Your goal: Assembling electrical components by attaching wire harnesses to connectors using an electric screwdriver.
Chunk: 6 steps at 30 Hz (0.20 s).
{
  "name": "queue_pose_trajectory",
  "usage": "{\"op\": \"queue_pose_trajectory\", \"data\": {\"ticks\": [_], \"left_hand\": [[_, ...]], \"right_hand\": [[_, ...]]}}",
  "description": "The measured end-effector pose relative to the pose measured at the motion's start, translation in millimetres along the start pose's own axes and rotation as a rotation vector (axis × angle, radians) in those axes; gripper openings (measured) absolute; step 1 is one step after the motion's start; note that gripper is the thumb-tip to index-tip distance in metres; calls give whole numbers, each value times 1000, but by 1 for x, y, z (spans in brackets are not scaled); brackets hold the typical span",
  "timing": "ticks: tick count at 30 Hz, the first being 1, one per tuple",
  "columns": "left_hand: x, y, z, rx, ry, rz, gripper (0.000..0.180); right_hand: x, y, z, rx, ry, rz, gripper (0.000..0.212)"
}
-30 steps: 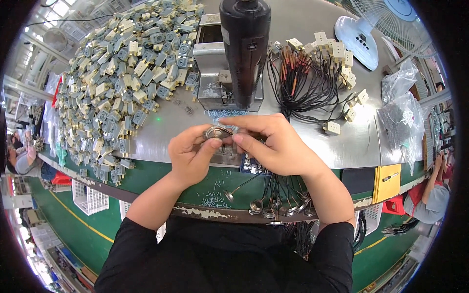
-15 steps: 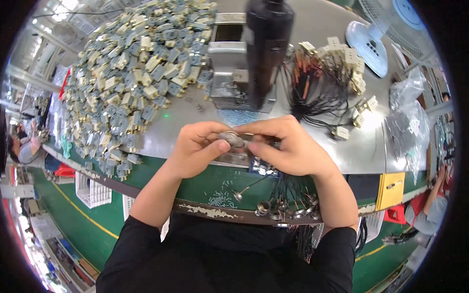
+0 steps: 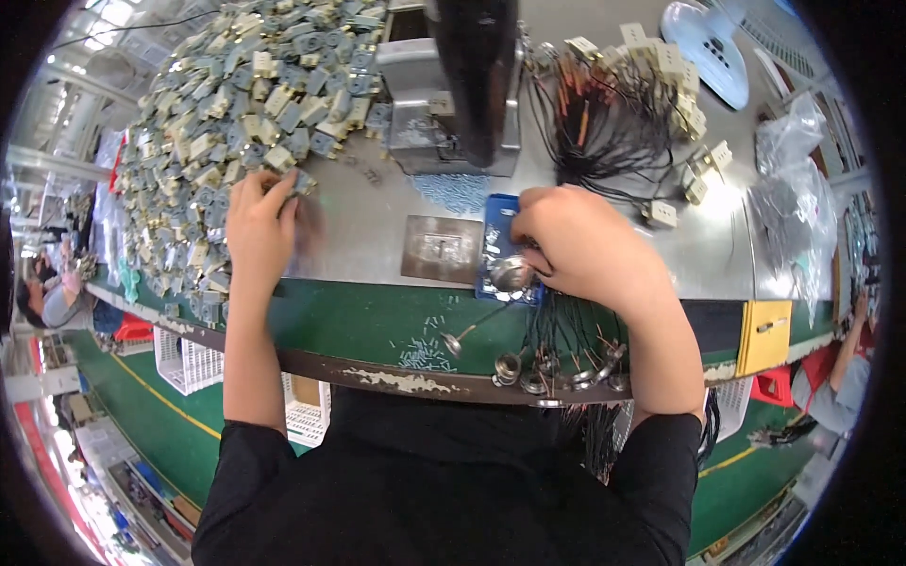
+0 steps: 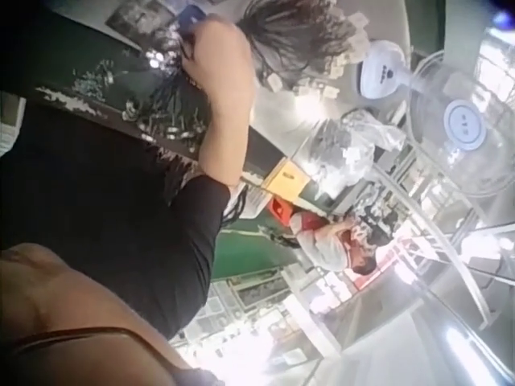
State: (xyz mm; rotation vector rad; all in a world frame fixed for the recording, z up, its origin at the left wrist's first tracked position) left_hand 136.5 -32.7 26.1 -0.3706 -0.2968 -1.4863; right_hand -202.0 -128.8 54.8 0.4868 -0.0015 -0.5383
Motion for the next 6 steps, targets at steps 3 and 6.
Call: {"op": "queue_pose_trajectory", "data": {"ticks": [3, 6], "left_hand": [[-4, -5, -1, -108, -17, -41, 35], [-7, -9, -6, -183, 99, -114, 38]], "right_hand": [[3, 0, -6, -70, 35, -1, 22], [3, 2, -13, -39, 1, -3, 25]]}}
Point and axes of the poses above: each hand's wrist, its own x-axis towards the middle knuckle, its own z-axis out of the back of the hand, y = z × x, the point moved 5 cm from there along x, towards the middle knuckle, and after that the axes turned 1 degree about y, right-handed, at the moved point
